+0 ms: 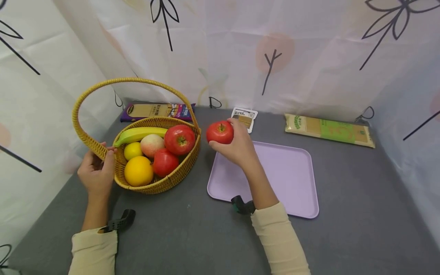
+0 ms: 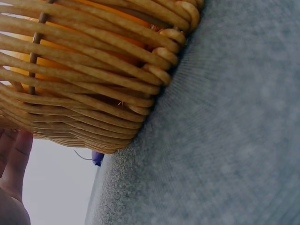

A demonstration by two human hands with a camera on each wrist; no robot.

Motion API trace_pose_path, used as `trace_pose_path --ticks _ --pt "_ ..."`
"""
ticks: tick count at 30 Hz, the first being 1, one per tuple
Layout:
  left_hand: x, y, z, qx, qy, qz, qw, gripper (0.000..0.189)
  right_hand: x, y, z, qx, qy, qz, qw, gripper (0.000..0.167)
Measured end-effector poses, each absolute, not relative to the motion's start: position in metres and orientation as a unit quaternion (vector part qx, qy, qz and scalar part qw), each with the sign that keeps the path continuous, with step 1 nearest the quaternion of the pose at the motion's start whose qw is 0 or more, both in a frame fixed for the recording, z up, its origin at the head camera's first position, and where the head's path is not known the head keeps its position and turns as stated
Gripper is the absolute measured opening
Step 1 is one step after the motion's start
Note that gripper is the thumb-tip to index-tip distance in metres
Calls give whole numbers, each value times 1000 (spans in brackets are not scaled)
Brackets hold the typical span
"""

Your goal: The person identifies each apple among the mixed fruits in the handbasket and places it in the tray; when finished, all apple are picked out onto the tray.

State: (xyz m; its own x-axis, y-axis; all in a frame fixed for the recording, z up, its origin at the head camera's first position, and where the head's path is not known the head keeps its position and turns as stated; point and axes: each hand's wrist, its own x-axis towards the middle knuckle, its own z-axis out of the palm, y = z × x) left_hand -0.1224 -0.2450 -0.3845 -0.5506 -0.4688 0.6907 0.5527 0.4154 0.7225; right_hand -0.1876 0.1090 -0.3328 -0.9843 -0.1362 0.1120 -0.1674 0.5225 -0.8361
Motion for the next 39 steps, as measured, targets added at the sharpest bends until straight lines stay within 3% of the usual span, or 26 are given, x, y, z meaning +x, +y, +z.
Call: trace_pose_path --ticks 14,22,30,39 --pt "-124 -246 -388 -39 -683 -552 477 26 -204 118 -357 28 -898 437 -26 82" --pt "-125 -246 -387 -36 -684 -551 477 26 -209 123 -364 29 -907 421 -16 65" --pt "-125 -246 -386 -33 -686 -547 478 26 -209 122 -364 28 -910 412 -29 73" --pt "-125 -245 -386 -24 -695 -540 473 27 -202 116 -354 34 -932 360 21 68"
